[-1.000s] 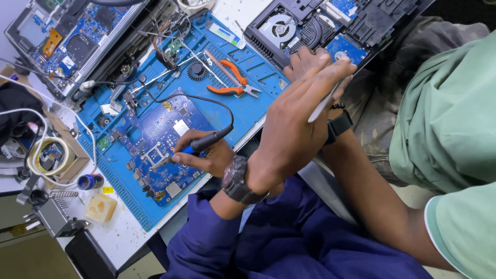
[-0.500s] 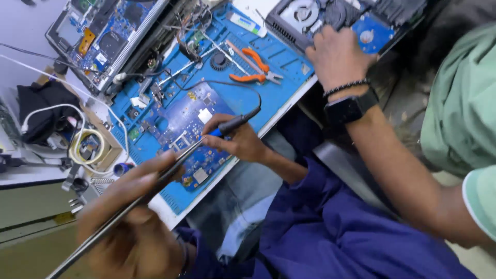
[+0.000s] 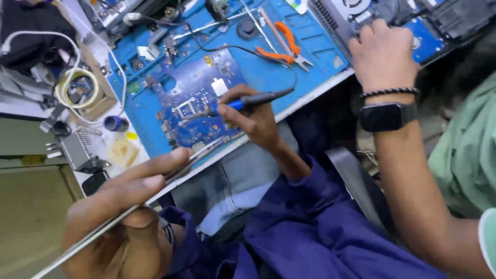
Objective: Soldering and repairing electronic components on a laptop motherboard using a soldering iron and tweezers.
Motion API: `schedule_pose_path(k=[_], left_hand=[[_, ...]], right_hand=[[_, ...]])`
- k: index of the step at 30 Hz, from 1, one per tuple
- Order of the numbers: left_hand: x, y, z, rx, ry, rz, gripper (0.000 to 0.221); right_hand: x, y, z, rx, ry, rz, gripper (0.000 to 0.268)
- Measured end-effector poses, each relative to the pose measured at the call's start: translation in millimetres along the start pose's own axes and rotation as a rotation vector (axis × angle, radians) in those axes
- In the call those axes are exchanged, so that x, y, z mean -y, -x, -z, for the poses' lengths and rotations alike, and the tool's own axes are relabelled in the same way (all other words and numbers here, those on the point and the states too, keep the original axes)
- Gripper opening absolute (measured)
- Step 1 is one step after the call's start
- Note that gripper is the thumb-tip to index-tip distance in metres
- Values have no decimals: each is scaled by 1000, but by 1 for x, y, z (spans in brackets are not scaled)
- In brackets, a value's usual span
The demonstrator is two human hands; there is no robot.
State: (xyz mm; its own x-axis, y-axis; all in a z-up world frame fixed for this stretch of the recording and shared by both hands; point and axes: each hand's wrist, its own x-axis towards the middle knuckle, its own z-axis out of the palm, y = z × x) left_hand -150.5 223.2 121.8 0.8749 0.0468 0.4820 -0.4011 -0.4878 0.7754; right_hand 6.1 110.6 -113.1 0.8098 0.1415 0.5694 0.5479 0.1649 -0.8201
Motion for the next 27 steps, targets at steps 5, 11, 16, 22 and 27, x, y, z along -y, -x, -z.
schedule_pose_path(k=[5, 11, 16, 22, 27], left_hand=[[68, 12, -10, -286, 127, -80, 40], [163, 66, -22, -465, 213, 107, 28], [193, 96, -27, -464, 213, 156, 21], [205, 99, -40, -427, 203, 50, 17], [212, 96, -47, -407, 200, 11, 16]], right_hand=[[45, -7, 1, -2, -322, -224, 11], [45, 0, -9, -99, -258, -262, 20], [44, 4, -21, -199, -161, -239, 26], [39, 6, -26, -248, -138, -197, 25], [38, 5, -23, -201, -123, -141, 27]])
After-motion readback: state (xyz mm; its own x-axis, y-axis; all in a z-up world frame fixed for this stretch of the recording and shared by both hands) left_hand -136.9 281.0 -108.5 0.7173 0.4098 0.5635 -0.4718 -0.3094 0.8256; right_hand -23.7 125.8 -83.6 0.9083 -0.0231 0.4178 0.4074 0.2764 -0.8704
